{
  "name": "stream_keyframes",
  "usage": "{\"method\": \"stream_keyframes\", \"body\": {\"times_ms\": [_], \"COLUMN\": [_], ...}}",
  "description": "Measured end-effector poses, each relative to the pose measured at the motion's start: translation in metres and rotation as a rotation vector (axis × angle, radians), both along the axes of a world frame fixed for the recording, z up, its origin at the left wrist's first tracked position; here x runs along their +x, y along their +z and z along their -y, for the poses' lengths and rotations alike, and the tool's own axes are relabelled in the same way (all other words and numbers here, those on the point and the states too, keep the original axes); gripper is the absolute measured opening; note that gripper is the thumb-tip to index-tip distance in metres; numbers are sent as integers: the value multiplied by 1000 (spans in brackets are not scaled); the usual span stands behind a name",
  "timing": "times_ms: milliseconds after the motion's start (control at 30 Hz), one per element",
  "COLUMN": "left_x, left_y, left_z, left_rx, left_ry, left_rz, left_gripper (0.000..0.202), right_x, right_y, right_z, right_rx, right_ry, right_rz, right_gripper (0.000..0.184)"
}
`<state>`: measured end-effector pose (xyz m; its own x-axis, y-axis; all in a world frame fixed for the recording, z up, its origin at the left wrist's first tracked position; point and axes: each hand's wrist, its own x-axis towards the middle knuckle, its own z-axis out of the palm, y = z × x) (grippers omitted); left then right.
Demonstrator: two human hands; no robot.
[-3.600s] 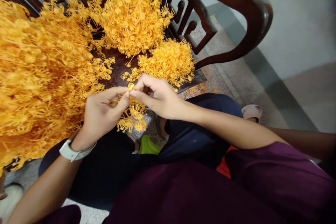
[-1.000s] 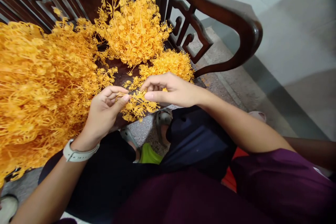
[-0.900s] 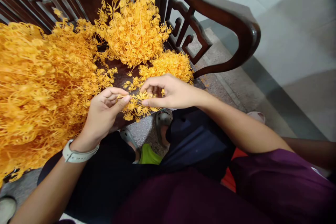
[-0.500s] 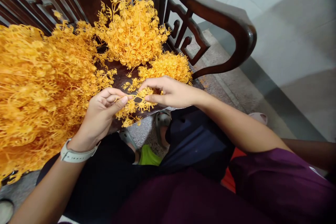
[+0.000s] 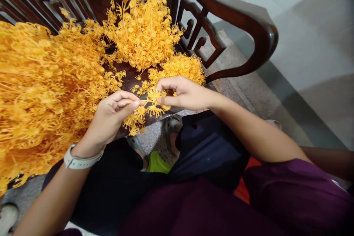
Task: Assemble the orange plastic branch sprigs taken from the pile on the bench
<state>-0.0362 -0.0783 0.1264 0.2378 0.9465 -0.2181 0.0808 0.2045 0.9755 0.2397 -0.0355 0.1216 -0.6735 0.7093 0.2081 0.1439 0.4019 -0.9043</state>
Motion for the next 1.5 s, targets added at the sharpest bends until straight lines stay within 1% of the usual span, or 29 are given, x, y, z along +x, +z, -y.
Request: {"method": "stream_keyframes", "body": {"times_ms": [67, 167, 300, 433, 500, 567, 700, 767, 833, 933, 1000, 1100, 1200, 1267, 1333, 1433, 1500], "left_x": [-1, 0, 5, 7, 6, 6, 6, 4, 2, -2, -2, 1, 6, 9, 11, 11, 10], "left_y": [-1, -3, -3, -6, -8, -8, -4, -5, -7, -14, -16, -13, -7, -6, -8, -11, -11], "left_z": [-1, -1, 1, 2, 1, 1, 2, 2, 2, 1, 1, 2, 3, 4, 4, 4, 4], "left_rx": [23, 90, 196, 278, 283, 267, 187, 156, 168, 240, 269, 240, 185, 159, 157, 181, 203], "left_ry": [-49, -157, -271, -364, -407, -455, -595, -670, -694, -625, -572, -494, -422, -384, -336, -261, -202], "left_rz": [-40, -150, -283, -335, -355, -371, -417, -430, -439, -430, -389, -289, -220, -220, -234, -246, -236], "left_gripper": [26, 26, 31, 34, 40, 44, 50, 51, 53, 59, 59, 42, 34, 35, 36, 41, 36], "right_x": [-1, -2, -2, -4, -5, -7, -7, -7, -7, -8, -9, -13, -17, -18, -17, -14, -11], "right_y": [-2, -4, -7, -8, -8, -8, -7, -6, -4, -3, -3, -6, -9, -9, -7, -3, 1], "right_z": [-2, -5, -6, -4, -3, -2, 0, 1, 2, 2, 3, 4, 4, 3, 2, 3, 4], "right_rx": [-43, -114, -193, -259, -285, -275, -270, -292, -319, -378, -419, -444, -383, -337, -331, -385, -458], "right_ry": [-31, -73, -74, -75, -88, -119, -170, -157, -125, -81, -79, -96, -148, -201, -236, -248, -251], "right_rz": [-53, -114, -178, -239, -254, -267, -255, -276, -322, -378, -403, -419, -418, -419, -422, -420, -400], "right_gripper": [14, 17, 20, 32, 35, 35, 32, 31, 30, 29, 29, 27, 25, 29, 35, 43, 49]}}
